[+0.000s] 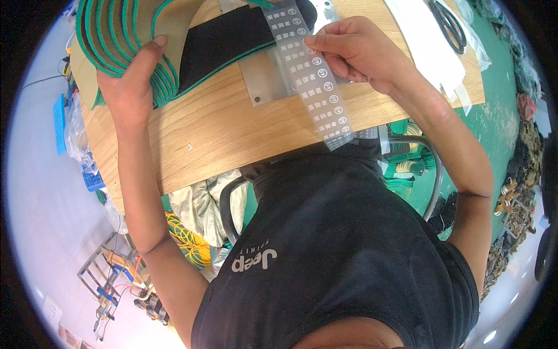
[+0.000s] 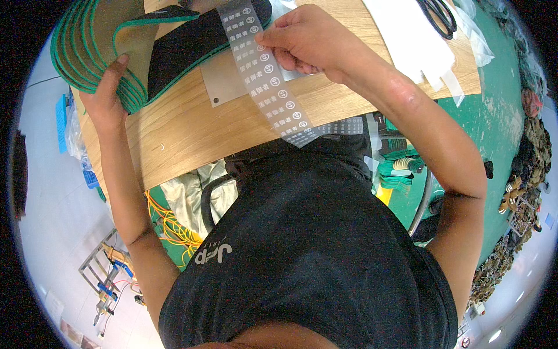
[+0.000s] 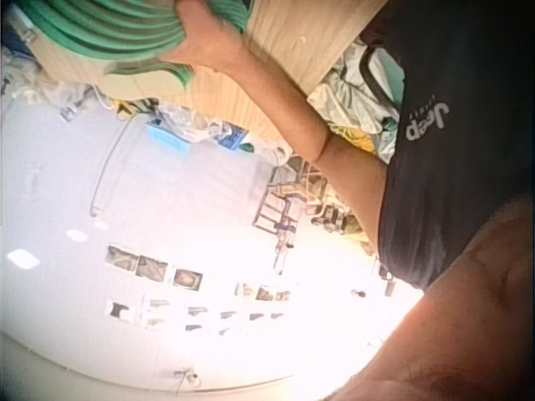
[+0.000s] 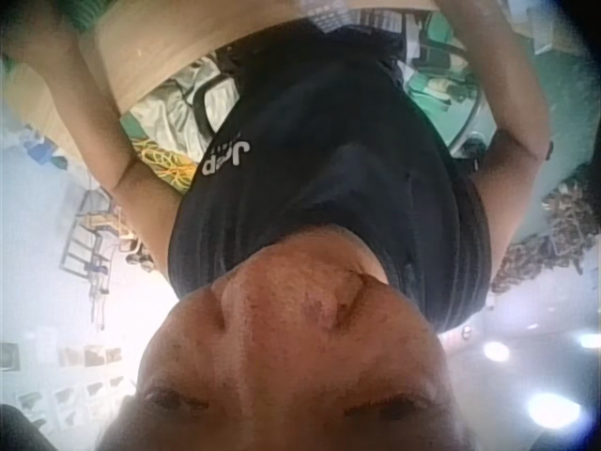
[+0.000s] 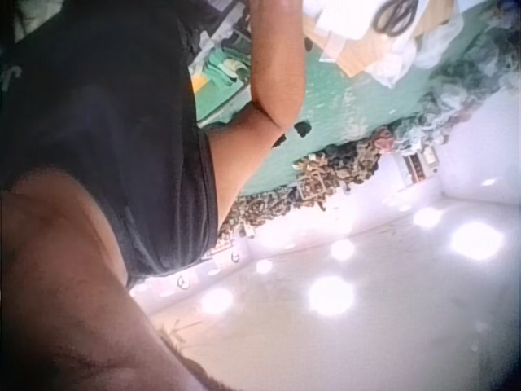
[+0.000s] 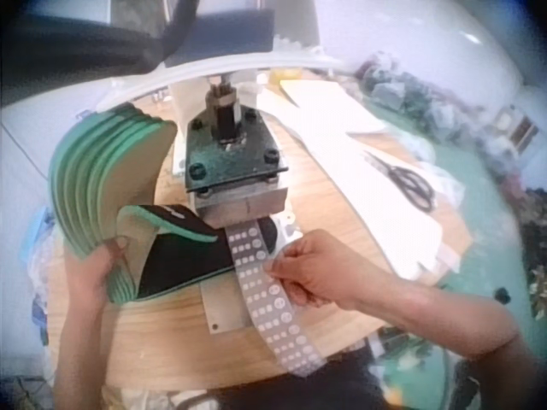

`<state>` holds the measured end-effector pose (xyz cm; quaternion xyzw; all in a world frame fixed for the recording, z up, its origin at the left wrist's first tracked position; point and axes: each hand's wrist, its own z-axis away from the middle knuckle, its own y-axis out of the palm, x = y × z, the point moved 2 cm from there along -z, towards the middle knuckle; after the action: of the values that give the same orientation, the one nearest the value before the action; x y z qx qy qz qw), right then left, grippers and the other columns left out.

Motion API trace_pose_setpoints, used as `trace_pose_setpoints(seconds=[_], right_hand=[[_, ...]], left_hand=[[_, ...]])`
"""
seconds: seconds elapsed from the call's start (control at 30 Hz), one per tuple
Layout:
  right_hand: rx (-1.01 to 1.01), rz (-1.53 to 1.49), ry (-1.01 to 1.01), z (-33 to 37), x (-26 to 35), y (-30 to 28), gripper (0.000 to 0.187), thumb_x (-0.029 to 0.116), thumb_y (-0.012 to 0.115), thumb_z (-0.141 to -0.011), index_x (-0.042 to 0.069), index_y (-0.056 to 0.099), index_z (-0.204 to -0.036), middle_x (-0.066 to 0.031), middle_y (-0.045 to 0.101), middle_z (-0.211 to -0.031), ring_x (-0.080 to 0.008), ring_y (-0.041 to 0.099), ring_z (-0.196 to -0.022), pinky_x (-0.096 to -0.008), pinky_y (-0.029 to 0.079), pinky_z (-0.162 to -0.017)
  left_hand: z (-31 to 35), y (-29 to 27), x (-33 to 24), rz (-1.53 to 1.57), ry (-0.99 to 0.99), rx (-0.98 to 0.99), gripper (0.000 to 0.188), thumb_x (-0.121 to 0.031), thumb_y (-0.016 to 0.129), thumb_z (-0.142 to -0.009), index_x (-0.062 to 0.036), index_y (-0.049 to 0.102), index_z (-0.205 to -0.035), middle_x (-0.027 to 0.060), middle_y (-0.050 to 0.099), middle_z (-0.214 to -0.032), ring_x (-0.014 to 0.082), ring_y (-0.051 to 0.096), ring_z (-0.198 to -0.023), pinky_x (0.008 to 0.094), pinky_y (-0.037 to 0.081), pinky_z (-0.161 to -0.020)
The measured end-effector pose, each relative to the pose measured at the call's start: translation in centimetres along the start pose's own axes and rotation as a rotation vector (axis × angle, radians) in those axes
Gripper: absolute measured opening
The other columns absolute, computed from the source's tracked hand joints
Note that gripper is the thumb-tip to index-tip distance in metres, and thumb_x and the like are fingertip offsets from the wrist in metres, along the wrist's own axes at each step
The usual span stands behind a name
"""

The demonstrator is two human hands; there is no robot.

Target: The person places green shoe insoles into a press machine, applies a transparent label to each one, cuts individual labels from a sheet using scissors, and stacks the completed insoles together with a rubber band.

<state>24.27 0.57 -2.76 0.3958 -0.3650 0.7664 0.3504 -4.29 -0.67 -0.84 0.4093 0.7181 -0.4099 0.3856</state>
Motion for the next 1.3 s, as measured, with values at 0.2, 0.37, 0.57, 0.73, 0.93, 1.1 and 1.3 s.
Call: trace_pose_setpoints(seconds=[0.2, 0.37, 0.57, 0.73, 0.93, 1.1, 1.3], right_hand=[[0.032, -0.075, 0.027, -0.2, 0.0, -0.1, 0.024, 0.022, 0.056, -0.090, 0.002, 0.060, -0.076, 0.0025, 0.044, -0.044, -0.0030, 0.035, -0.036, -0.0178, 0.022, -0.033], [0.053, -0.078, 0.037, -0.5, -0.1, -0.2, 0.024, 0.022, 0.056, -0.090, 0.003, 0.060, -0.075, 0.0023, 0.044, -0.044, -0.0028, 0.035, -0.036, -0.0179, 0.022, -0.033], [0.034, -0.108, 0.018, -0.2, 0.0, -0.1, 0.025, 0.022, 0.056, -0.089, 0.004, 0.059, -0.073, 0.0023, 0.044, -0.045, -0.0029, 0.035, -0.036, -0.0182, 0.022, -0.033], [0.041, -0.140, -0.006, -0.3, -0.2, 0.0, 0.025, 0.023, 0.057, -0.089, 0.004, 0.060, -0.073, 0.0021, 0.045, -0.045, -0.0032, 0.036, -0.037, -0.0182, 0.022, -0.033], [0.007, -0.170, 0.016, 0.3, 0.2, 0.2, 0.022, 0.021, 0.056, -0.088, 0.003, 0.062, -0.076, 0.0017, 0.045, -0.047, -0.0037, 0.037, -0.038, -0.0186, 0.022, -0.034], [-0.010, -0.124, -0.038, 0.9, -0.1, -0.1, 0.021, 0.021, 0.061, -0.082, 0.003, 0.061, -0.071, -0.0010, 0.049, -0.051, -0.0065, 0.040, -0.040, -0.0211, 0.027, -0.036], [-0.162, -0.425, -0.007, 3.4, -2.3, -2.1, 0.021, 0.019, 0.059, -0.086, 0.003, 0.058, -0.072, 0.0014, 0.046, -0.048, -0.0043, 0.035, -0.039, -0.0196, 0.023, -0.037]], left_hand=[[-0.1, 0.2, -0.3, -0.026, 0.036, -0.002, 0.029, -0.010, 0.072, -0.068, -0.0001, 0.061, -0.093, 0.0055, 0.063, -0.087, 0.0135, 0.057, -0.079, 0.0272, 0.045, -0.076], [0.1, 0.2, -0.8, -0.085, 0.037, -0.001, 0.033, -0.009, 0.071, -0.067, 0.0006, 0.060, -0.096, 0.0054, 0.062, -0.089, 0.0131, 0.056, -0.080, 0.0269, 0.044, -0.077], [0.5, 0.1, -0.6, -0.087, -0.001, -0.031, 0.038, -0.010, 0.071, -0.068, 0.0006, 0.059, -0.101, 0.0062, 0.062, -0.093, 0.0134, 0.056, -0.084, 0.0266, 0.043, -0.079], [0.9, 1.1, -1.0, -0.185, -0.021, 0.050, 0.045, -0.017, 0.074, -0.068, 0.0036, 0.058, -0.105, 0.0093, 0.060, -0.103, 0.0185, 0.055, -0.095, 0.0312, 0.041, -0.089], [0.2, 4.0, -2.0, -0.728, 0.401, 0.398, 0.070, -0.028, 0.080, -0.060, -0.0034, 0.051, -0.119, 0.0166, 0.063, -0.098, 0.0296, 0.060, -0.091, 0.0357, 0.046, -0.080], [0.2, 4.6, -3.2, -0.705, 0.197, 0.520, 0.057, -0.027, 0.080, -0.060, -0.0023, 0.058, -0.107, 0.0156, 0.064, -0.089, 0.0294, 0.061, -0.080, 0.0349, 0.047, -0.074], [0.5, 4.2, -3.2, -0.698, 0.128, 0.502, 0.042, -0.022, 0.077, -0.063, -0.0010, 0.061, -0.095, 0.0128, 0.064, -0.081, 0.0246, 0.061, -0.072, 0.0333, 0.047, -0.070]])
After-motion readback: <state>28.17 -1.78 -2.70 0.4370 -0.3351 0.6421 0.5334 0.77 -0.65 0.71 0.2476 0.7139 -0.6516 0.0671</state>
